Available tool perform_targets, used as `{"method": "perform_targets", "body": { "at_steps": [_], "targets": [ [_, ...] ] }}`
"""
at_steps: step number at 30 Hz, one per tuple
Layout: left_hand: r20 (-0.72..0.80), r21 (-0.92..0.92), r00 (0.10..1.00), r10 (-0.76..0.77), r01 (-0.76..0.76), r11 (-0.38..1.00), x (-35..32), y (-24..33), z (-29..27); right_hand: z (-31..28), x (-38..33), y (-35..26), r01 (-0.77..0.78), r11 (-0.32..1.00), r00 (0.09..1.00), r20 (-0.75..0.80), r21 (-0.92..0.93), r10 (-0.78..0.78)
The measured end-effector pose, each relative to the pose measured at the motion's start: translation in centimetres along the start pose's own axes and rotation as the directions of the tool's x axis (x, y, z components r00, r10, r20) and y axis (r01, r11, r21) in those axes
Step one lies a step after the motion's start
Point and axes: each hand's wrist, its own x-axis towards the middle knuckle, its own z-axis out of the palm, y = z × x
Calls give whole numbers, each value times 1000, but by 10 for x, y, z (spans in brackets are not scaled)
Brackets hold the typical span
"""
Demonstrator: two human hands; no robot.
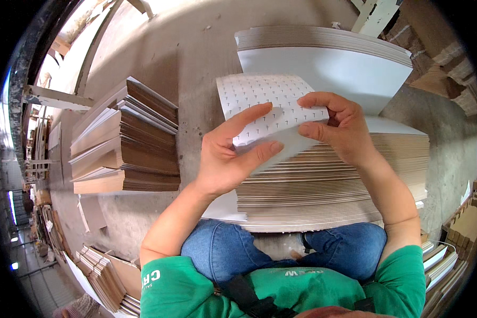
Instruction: The person sits on the floor in a workshop and repeatedly applies small adhesive stickers to the edges of white rectangular panels. They peel each sticker from a backing sheet and press it onto the panel, then place the panel on a growing stack.
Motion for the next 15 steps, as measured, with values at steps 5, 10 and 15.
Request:
{"method": "perform_targets", "body": {
  "at_steps": [5,10,15],
  "targets": [
    [-80,37,997,-2,5,999,3,-3,4,2,0,-1,5,998,1000,6,-62,-5],
    [-95,68,995,-18,25,997,5,-7,3,6,0,3,-12,997,998,-63,-81,7],
    [-47,-178,964,-262,250,952,8,-16,-6,4,3,4,-157,982,986,-64,-107,151]
  ]
}}
